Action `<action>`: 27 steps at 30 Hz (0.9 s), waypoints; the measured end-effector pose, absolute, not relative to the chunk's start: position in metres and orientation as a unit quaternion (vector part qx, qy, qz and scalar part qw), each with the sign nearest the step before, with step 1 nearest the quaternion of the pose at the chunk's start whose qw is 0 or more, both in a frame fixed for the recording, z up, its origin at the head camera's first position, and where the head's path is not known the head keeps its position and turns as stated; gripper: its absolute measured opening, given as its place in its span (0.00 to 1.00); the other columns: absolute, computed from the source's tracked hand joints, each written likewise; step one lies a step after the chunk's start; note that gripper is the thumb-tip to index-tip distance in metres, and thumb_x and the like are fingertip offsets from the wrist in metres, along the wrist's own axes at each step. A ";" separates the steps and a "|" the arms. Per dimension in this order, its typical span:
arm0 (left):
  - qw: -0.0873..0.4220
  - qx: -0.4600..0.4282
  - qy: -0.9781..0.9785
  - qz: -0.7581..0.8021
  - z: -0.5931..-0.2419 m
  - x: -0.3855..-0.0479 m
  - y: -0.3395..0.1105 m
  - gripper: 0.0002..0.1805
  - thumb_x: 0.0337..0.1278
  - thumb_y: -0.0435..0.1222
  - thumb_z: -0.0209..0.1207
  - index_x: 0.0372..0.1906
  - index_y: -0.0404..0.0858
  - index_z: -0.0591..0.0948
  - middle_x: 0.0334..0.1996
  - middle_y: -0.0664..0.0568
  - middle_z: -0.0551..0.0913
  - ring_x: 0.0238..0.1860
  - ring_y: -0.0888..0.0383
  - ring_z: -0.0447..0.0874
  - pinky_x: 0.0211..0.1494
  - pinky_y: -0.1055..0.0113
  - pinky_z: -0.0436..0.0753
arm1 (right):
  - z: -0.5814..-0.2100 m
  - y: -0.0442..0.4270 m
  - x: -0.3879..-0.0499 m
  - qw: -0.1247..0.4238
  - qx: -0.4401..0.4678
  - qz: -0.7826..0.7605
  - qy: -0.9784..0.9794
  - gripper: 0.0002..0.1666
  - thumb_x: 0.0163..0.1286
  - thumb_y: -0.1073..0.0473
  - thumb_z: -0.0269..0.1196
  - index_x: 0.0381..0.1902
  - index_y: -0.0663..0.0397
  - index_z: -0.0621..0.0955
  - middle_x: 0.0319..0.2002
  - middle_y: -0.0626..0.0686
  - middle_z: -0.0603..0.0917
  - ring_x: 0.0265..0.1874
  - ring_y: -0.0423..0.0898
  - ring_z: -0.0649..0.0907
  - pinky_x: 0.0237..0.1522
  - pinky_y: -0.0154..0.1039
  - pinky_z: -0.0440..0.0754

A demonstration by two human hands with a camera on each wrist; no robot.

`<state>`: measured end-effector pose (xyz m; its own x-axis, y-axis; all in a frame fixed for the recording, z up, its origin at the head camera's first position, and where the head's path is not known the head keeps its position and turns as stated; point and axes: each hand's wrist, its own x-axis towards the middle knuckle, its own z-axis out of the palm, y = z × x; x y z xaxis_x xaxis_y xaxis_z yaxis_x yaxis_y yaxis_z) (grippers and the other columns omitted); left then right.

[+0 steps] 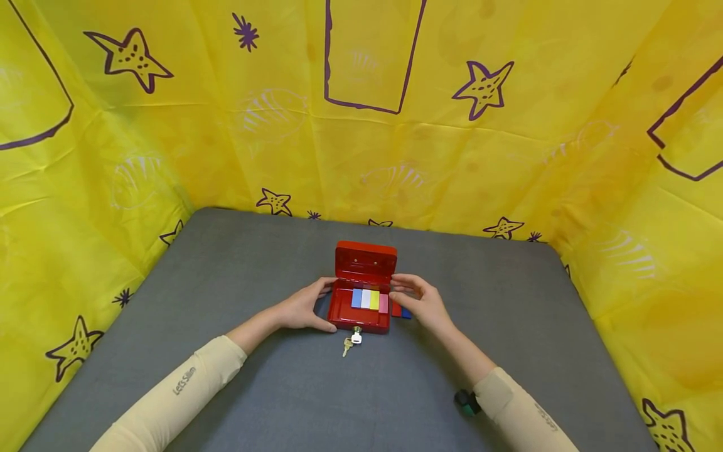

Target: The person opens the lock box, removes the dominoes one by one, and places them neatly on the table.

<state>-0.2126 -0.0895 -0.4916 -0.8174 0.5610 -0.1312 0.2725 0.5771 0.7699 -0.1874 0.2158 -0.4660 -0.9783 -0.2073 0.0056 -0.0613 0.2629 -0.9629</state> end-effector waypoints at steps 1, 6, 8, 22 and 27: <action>0.184 0.239 0.869 0.393 -0.492 -0.212 -0.090 0.56 0.40 0.47 0.76 0.73 0.41 0.56 0.69 0.48 0.65 0.68 0.51 0.64 0.70 0.55 0.65 | -0.465 0.214 -0.188 0.063 -0.087 -0.600 0.793 0.27 0.66 0.56 0.67 0.61 0.58 0.76 0.56 0.60 0.80 0.54 0.53 0.79 0.50 0.32 0.79; 0.187 0.235 0.869 0.394 -0.492 -0.212 -0.090 0.56 0.40 0.47 0.77 0.73 0.41 0.56 0.69 0.48 0.65 0.68 0.51 0.64 0.70 0.54 0.65 | -0.460 0.206 -0.188 0.073 -0.092 -0.591 0.798 0.27 0.66 0.55 0.67 0.61 0.55 0.76 0.56 0.59 0.80 0.56 0.54 0.78 0.50 0.35 0.80; 0.187 0.235 0.868 0.395 -0.492 -0.212 -0.090 0.56 0.39 0.47 0.76 0.73 0.41 0.56 0.69 0.48 0.65 0.68 0.51 0.64 0.70 0.54 0.65 | -0.459 0.203 -0.188 0.076 -0.094 -0.590 0.798 0.27 0.66 0.56 0.67 0.61 0.55 0.76 0.56 0.59 0.80 0.56 0.54 0.78 0.51 0.35 0.80; 0.170 0.259 0.861 0.404 -0.495 -0.214 -0.089 0.56 0.38 0.45 0.78 0.72 0.37 0.57 0.68 0.46 0.67 0.68 0.50 0.66 0.70 0.56 0.64 | -0.458 0.190 -0.193 0.078 -0.139 -0.596 0.787 0.26 0.66 0.64 0.66 0.61 0.65 0.75 0.56 0.67 0.78 0.56 0.63 0.77 0.49 0.27 0.77; 0.168 0.260 0.859 0.408 -0.494 -0.214 -0.089 0.56 0.38 0.44 0.78 0.72 0.37 0.57 0.68 0.46 0.67 0.68 0.50 0.66 0.70 0.56 0.64 | -0.457 0.183 -0.195 0.081 -0.147 -0.584 0.794 0.26 0.65 0.65 0.66 0.60 0.66 0.75 0.56 0.67 0.78 0.56 0.63 0.77 0.53 0.32 0.78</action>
<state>-0.2137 -0.0894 -0.4943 -0.8090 0.5828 -0.0762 0.3090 0.5320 0.7884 -0.1953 0.1832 -0.4574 -0.9436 -0.3281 0.0441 -0.1401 0.2751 -0.9511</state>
